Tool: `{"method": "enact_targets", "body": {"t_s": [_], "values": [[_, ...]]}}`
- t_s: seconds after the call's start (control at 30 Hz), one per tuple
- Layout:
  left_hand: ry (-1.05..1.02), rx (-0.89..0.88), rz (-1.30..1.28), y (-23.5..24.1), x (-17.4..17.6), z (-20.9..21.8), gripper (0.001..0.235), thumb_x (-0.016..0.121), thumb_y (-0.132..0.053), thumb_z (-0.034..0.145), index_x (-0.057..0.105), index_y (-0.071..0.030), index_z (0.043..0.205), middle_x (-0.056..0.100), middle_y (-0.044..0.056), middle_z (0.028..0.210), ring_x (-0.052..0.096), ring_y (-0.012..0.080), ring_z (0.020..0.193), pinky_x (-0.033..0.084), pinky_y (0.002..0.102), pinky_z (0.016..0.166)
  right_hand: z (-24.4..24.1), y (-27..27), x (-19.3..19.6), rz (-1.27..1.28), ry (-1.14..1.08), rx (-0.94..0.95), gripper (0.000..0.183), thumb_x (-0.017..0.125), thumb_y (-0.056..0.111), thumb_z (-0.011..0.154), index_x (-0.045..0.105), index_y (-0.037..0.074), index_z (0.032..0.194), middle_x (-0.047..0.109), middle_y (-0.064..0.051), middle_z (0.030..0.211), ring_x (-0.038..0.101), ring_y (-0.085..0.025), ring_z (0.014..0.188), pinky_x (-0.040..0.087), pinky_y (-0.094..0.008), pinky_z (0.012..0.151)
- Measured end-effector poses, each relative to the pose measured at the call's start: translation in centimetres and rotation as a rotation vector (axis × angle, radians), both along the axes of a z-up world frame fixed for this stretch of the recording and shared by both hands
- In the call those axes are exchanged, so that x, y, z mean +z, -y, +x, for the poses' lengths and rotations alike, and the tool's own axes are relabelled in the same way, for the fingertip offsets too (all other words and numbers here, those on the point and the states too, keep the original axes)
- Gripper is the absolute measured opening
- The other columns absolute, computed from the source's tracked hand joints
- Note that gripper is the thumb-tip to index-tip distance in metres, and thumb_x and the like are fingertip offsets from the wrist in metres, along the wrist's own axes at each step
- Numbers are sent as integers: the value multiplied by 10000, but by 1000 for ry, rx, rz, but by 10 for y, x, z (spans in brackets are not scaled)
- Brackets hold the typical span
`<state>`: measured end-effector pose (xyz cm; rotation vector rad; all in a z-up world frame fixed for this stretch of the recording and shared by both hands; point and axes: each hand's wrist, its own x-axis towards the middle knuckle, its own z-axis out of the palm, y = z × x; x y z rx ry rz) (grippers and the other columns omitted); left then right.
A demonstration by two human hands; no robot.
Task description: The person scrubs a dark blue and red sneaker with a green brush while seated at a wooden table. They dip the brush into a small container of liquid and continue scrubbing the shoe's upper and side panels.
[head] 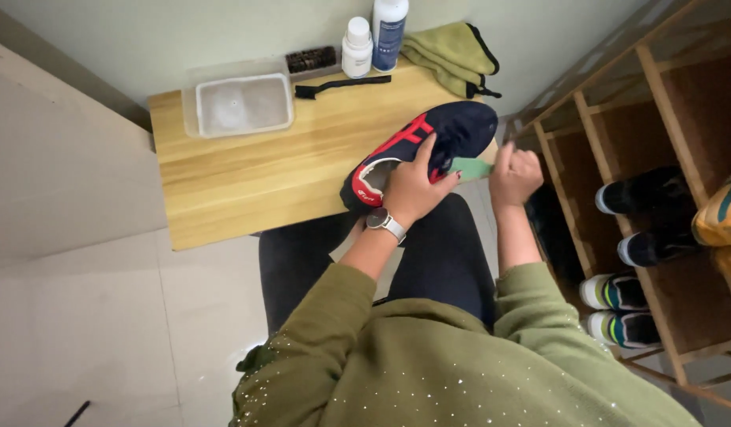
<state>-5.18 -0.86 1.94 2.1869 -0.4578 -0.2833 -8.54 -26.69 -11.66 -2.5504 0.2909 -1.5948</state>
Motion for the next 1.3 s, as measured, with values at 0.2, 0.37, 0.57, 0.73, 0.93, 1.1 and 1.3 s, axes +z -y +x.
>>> {"method": "enact_targets", "body": {"t_s": [0.2,0.37,0.57,0.73,0.93,1.1,1.3], "values": [[-3,-78,1,-8,18,-15,917,607,-670,782,325,-257,1551,737,280,966,717,461,985,576,554,859,5,-1,-20,-115,-13,-9,512,757,78,964,503,129,522,479,-46,528,535,-251,534,427,-332,490],[-217,-68,-133,-7,3,10,778,563,-682,853,442,-264,1498,723,265,1080,666,429,1109,529,535,950,10,-3,6,-391,-58,-178,486,670,126,1026,470,137,583,435,-89,537,467,-277,499,366,-382,465],[-454,-142,-351,-7,-17,40,584,504,-621,968,581,-277,1434,641,127,1380,511,317,1365,391,435,1167,13,8,29,-328,-95,-142,425,719,128,942,489,128,584,458,-46,523,526,-236,537,386,-339,450],[-457,-165,-443,-1,-34,47,575,525,-549,1000,580,-189,1444,590,153,1438,455,330,1412,329,447,1207,8,-2,7,-460,-130,-545,423,716,316,897,505,173,560,412,-25,542,458,-210,467,382,-356,402],[-462,-162,-482,-5,-31,45,592,523,-582,1005,589,-182,1436,574,125,1461,443,293,1425,308,429,1217,-14,33,12,-147,-26,-190,453,733,94,948,520,112,549,481,-53,506,579,-254,524,457,-320,485],[-476,-144,-521,-8,-28,42,575,535,-561,1012,598,-164,1423,581,125,1453,447,295,1420,313,431,1215,-25,-46,17,-150,-102,27,449,742,65,904,553,139,503,514,-14,508,537,-217,523,435,-295,495],[-458,-92,-397,-5,0,30,675,585,-638,937,556,-208,1458,604,145,1423,480,317,1395,362,442,1183,-18,12,-13,-406,-127,-301,430,739,60,930,514,94,565,487,-50,524,502,-237,499,406,-322,465]]}}
